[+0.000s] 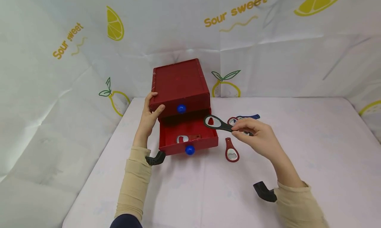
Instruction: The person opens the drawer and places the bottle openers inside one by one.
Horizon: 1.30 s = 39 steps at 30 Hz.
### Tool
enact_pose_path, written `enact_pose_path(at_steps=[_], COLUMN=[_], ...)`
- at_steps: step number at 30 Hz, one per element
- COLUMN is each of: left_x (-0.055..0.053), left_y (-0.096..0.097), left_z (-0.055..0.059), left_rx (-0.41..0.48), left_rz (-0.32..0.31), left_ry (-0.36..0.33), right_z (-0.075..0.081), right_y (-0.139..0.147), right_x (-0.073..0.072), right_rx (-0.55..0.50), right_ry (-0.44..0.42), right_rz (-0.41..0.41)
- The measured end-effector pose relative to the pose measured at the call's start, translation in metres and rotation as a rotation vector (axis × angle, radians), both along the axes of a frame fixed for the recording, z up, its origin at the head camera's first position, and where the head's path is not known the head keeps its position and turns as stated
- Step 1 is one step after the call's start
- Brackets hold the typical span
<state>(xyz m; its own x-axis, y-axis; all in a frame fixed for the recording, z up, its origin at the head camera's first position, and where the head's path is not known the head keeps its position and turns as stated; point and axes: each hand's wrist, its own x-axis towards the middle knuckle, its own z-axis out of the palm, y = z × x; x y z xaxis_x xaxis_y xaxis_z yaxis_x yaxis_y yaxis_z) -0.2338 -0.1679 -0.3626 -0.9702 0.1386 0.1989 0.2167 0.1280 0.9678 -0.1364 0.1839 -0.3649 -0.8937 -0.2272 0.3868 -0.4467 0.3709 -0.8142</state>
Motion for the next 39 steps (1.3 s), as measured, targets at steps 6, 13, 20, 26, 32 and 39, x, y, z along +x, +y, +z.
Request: enact_pose_path(at_steps=[6,13,20,26,32,39], left_x=[0.001,0.001,0.001,0.002,0.002,-0.001], left_y=[0.001,0.001,0.000,0.001,0.000,-0.001], left_z=[0.002,0.003,0.003,0.004,0.005,0.000], left_rx=[-0.012,-0.007,-0.006,-0.006,-0.016,-0.010], left_rz=[0.010,0.016,0.021,0.015,0.018,0.018], left_ry=[-0.012,-0.003,-0.013,-0.014,-0.022,-0.015], right_z=[0.005,0.005,0.006,0.003,0.000,-0.004], right_y=[-0.020,-0.045,-0.067,-0.080,-0.088,-0.095], right_x=[-0.011,-0.029,-0.040,-0.046,-0.050,-0.055], right_rx=[0.120,0.258,0.353,0.366,0.380,0.459], right_ry=[-0.009,0.036,0.011,-0.065,-0.109,-0.067], right_rz=[0.063,0.107,0.168,0.190,0.191,0.193])
